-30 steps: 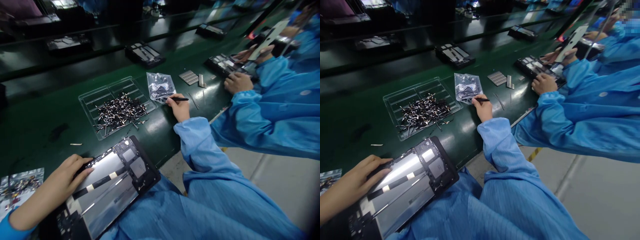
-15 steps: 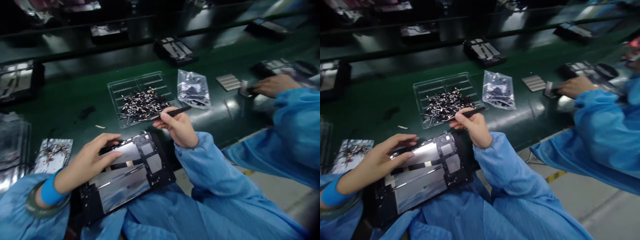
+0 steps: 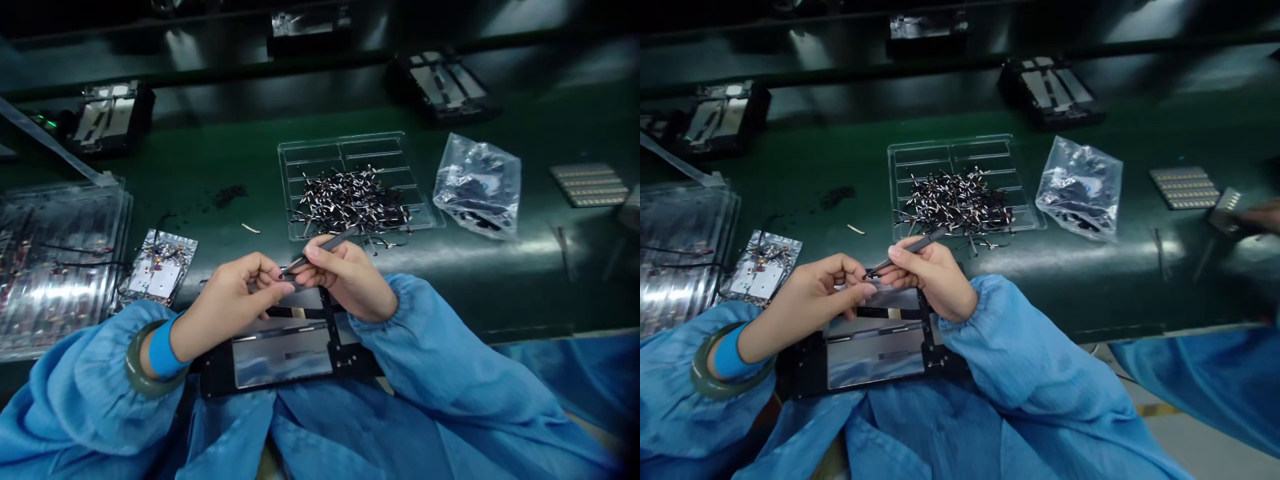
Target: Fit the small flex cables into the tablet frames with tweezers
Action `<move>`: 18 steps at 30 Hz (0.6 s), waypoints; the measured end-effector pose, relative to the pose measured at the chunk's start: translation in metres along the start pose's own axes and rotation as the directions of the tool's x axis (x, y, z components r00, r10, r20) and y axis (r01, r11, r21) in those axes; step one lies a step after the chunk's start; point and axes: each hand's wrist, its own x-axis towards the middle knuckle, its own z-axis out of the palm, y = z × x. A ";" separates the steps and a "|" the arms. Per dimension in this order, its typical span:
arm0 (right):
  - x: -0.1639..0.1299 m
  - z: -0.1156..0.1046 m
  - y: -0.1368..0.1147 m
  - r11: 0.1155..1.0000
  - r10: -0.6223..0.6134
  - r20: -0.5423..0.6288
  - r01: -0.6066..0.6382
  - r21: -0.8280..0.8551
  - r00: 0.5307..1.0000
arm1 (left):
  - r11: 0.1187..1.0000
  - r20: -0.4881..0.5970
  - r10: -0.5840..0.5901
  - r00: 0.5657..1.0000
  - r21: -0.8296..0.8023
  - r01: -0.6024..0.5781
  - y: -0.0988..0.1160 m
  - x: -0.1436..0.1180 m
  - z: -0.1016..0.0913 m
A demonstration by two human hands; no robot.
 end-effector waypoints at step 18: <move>0.008 -0.011 0.015 0.810 -0.297 0.008 0.257 -0.526 0.955 | 0.935 -0.211 0.039 0.977 0.352 0.038 -0.019 -0.022 -0.050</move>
